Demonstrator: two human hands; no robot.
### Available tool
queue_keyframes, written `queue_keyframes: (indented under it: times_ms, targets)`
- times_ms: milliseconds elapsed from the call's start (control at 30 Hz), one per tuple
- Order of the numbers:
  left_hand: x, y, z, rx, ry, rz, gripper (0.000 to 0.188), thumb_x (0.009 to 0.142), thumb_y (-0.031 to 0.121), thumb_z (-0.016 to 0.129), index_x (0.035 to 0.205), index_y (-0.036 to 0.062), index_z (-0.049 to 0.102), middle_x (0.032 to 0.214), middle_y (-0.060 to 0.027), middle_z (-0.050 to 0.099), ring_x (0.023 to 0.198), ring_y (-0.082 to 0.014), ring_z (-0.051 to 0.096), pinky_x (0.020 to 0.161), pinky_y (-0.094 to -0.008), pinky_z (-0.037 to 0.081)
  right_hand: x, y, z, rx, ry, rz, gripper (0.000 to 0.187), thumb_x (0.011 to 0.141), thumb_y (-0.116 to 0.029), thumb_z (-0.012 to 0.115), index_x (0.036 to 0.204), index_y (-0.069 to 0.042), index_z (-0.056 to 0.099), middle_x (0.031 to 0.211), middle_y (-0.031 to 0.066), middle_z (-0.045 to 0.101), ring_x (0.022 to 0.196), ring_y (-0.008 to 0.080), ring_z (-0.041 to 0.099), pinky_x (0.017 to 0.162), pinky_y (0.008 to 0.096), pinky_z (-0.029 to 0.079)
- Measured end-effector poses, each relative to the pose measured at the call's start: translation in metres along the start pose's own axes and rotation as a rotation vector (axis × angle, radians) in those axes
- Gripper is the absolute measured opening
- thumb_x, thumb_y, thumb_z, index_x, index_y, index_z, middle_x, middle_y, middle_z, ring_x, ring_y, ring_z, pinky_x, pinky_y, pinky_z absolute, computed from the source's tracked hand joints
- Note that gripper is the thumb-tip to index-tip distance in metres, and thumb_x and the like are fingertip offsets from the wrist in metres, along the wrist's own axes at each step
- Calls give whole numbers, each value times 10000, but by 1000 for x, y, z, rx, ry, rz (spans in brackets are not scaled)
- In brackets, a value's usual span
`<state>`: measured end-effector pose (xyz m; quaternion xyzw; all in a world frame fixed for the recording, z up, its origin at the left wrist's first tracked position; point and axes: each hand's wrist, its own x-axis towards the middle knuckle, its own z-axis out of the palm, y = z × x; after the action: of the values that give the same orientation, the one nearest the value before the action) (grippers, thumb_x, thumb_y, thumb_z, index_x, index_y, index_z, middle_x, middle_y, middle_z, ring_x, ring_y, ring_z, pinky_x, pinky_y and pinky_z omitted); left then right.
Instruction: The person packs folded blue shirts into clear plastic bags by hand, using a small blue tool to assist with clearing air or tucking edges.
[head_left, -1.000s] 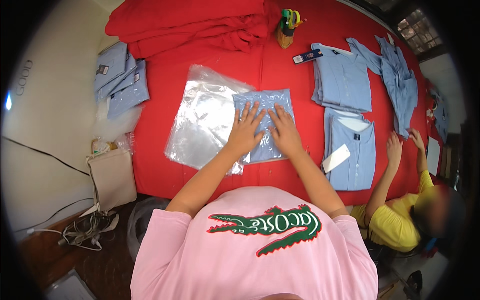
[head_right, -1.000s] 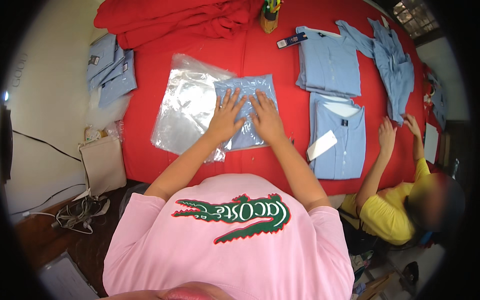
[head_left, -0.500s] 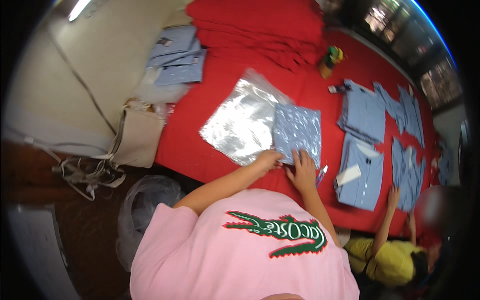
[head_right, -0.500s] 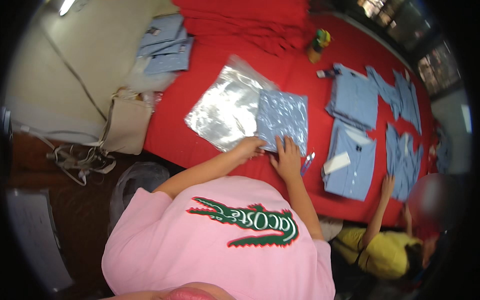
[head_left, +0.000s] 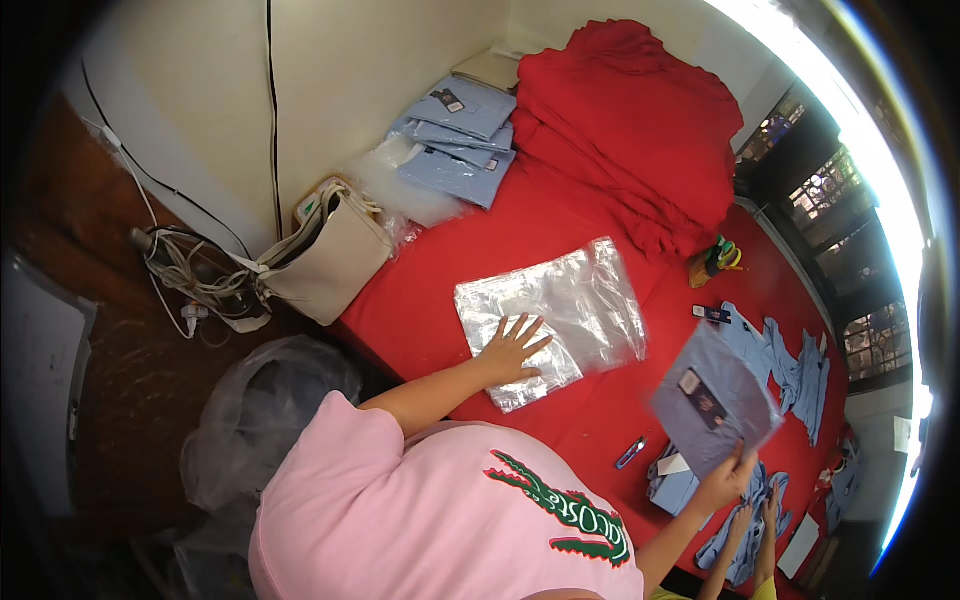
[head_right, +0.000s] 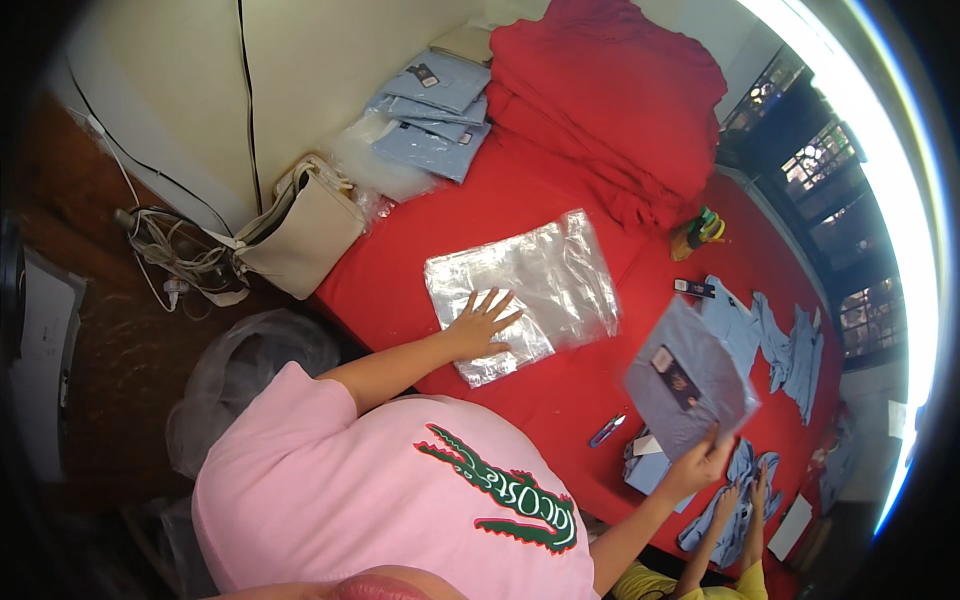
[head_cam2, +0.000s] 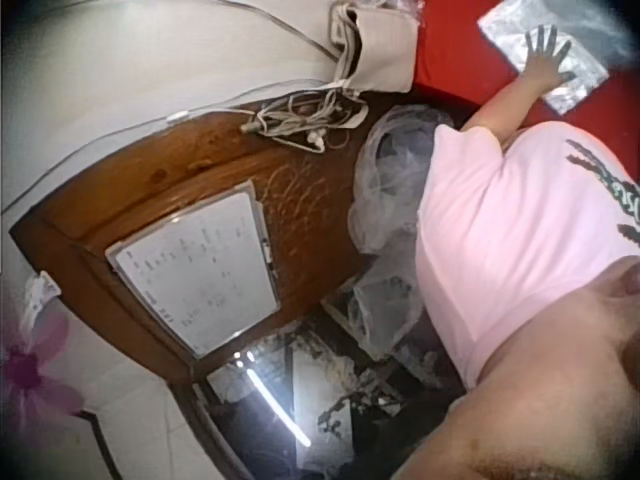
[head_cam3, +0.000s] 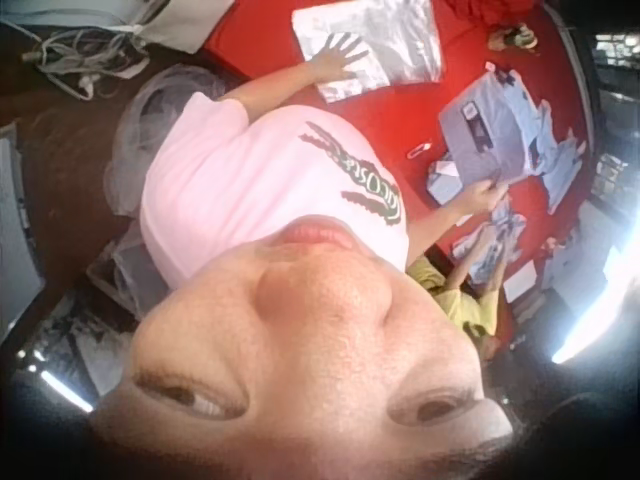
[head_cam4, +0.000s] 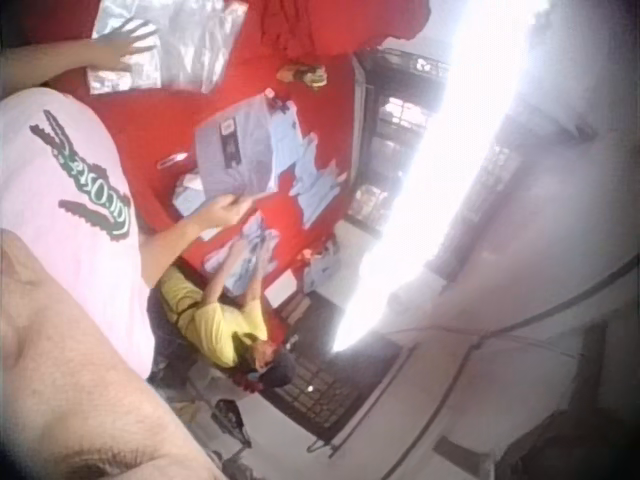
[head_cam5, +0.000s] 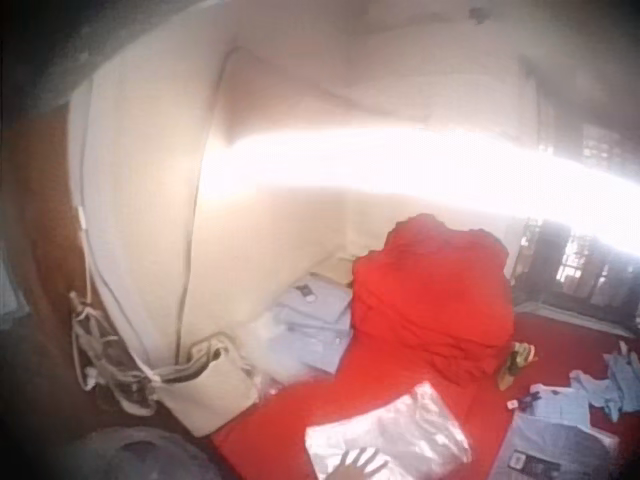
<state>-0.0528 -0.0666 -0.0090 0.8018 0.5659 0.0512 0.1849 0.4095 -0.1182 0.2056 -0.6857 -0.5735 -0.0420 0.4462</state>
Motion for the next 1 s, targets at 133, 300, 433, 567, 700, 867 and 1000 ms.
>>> queue_keyframes:
  times_ms: [133, 300, 433, 567, 700, 867, 1000]
  targets:
    - [3, -25, -24, -37, -122, -2, 989, 965, 638, 688, 1747, 239, 234, 1830, -162, 42, 1677, -435, 32, 1317, -684, 38, 24, -23, -29, 41, 198, 90, 368, 1109, -188, 658, 1338, 99, 664, 1243, 190, 767, 1045, 267, 702, 966, 344, 529]
    - [0, -1, -64, -1039, -140, 0, 1139, 905, 618, 800, 1729, 80, 227, 1780, -269, 191, 1671, -391, 144, 1348, -545, 109, 6, -102, 3, 389, -89, 127, 309, 1098, -197, 684, 1230, 82, 709, 1135, 81, 751, 995, 151, 664, 901, 291, 517]
    - [0, 6, -62, -2169, -524, -257, 712, 1027, 386, 758, 1587, 63, 461, 1565, -127, 564, 1504, -304, 490, 1266, -485, 380, -36, -152, 102, 916, -204, 450, 246, 1088, -149, 688, 1275, 11, 702, 1099, 22, 718, 994, 94, 640, 904, 267, 505]
    - [-16, -12, -126, -2467, -38, -170, 449, 1037, 221, 734, 1426, 37, 604, 1436, -135, 662, 1358, -308, 619, 1168, -497, 504, -84, -234, 182, 1093, -406, 557, 357, 1097, -120, 650, 1429, 7, 609, 1258, 60, 691, 1060, 114, 647, 944, 278, 523]
    - [-3, -98, -206, -2487, 303, -114, 497, 1036, 84, 690, 1503, 7, 537, 1433, -155, 656, 1340, -336, 626, 1180, -495, 497, -81, -285, 195, 854, -650, 287, 558, 1099, -124, 625, 1607, -23, 420, 1506, 147, 565, 1129, 186, 709, 945, 330, 560]
    - [56, -254, -327, -2051, 790, 30, 557, 982, 158, 798, 1457, -2, 554, 1387, -131, 682, 1286, -308, 654, 1113, -480, 540, -79, -283, 205, 473, -709, 215, 583, 1040, -152, 712, 1544, 21, 475, 1492, 231, 573, 1082, 253, 744, 936, 388, 577]
    - [135, -384, -372, -2035, 646, -15, 679, 1021, 203, 767, 1561, -44, 438, 1637, -228, 456, 1515, -387, 458, 1232, -575, 434, -99, -271, 189, 335, -925, 285, 397, 1040, -253, 696, 1356, -12, 689, 1288, 228, 719, 1102, 349, 738, 967, 432, 570]
